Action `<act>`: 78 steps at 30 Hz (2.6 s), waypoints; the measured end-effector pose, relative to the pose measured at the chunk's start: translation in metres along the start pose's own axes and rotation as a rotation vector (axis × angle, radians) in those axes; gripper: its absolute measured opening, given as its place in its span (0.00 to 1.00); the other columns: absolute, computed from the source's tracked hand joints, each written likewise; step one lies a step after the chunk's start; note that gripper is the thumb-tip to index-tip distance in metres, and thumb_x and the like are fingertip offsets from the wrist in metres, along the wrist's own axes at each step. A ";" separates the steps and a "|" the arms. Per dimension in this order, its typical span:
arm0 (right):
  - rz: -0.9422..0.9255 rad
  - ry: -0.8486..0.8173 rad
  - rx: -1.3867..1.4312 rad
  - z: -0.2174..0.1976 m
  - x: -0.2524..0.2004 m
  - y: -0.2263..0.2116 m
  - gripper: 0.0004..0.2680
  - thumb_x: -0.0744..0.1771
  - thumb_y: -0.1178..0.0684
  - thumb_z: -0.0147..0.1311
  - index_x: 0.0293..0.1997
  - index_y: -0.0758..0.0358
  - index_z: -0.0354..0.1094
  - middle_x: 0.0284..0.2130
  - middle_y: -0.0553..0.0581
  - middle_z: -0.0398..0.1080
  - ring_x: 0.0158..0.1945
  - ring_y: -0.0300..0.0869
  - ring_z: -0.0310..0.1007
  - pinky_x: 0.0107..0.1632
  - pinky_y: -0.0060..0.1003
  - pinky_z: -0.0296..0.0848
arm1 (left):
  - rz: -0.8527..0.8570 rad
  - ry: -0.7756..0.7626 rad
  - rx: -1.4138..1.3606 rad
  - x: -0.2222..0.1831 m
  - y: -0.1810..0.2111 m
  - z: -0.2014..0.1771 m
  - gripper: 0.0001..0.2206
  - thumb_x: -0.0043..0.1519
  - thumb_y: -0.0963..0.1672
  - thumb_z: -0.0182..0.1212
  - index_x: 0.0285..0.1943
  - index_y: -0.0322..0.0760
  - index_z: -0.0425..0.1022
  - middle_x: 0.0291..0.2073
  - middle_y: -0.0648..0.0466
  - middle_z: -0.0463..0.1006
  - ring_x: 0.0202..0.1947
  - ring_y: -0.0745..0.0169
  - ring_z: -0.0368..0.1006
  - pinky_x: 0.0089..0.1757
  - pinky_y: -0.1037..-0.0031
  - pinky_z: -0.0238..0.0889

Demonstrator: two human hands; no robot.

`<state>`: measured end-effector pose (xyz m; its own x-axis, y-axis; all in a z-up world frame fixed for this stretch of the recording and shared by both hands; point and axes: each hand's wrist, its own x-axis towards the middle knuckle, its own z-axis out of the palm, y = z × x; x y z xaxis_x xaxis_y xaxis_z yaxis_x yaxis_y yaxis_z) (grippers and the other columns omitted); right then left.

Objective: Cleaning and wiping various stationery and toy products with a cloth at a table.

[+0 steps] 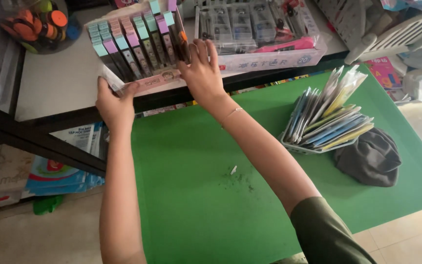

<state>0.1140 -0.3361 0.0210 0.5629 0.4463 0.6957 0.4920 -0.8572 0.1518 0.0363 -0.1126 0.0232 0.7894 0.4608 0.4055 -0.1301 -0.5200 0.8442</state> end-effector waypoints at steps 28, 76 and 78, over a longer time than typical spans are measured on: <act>0.281 -0.048 0.374 -0.118 -0.286 0.040 0.07 0.62 0.53 0.66 0.41 0.58 0.76 0.57 0.61 0.69 0.55 0.49 0.74 0.72 0.59 0.57 | 0.106 -0.224 -0.245 -0.248 -0.013 0.065 0.27 0.63 0.47 0.71 0.66 0.24 0.71 0.51 0.45 0.82 0.52 0.59 0.78 0.52 0.69 0.70; 0.107 -0.140 0.138 -0.162 -0.314 0.229 0.13 0.62 0.52 0.64 0.49 0.62 0.73 0.46 0.57 0.73 0.57 0.54 0.68 0.62 0.50 0.66 | 0.903 -0.525 -0.002 -0.273 0.097 0.271 0.19 0.63 0.44 0.66 0.62 0.40 0.69 0.58 0.50 0.72 0.66 0.53 0.65 0.59 0.55 0.53; 0.096 -0.105 0.199 -0.159 -0.315 0.228 0.11 0.64 0.56 0.64 0.48 0.64 0.72 0.45 0.59 0.72 0.58 0.55 0.70 0.62 0.50 0.69 | 0.872 -0.518 0.054 -0.279 0.093 0.275 0.23 0.62 0.45 0.67 0.65 0.41 0.67 0.61 0.51 0.70 0.69 0.54 0.62 0.61 0.55 0.51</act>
<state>-0.0566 -0.7134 -0.0521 0.6744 0.3984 0.6217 0.5484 -0.8341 -0.0603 -0.0310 -0.4875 -0.1082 0.5968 -0.4566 0.6598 -0.7678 -0.5639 0.3042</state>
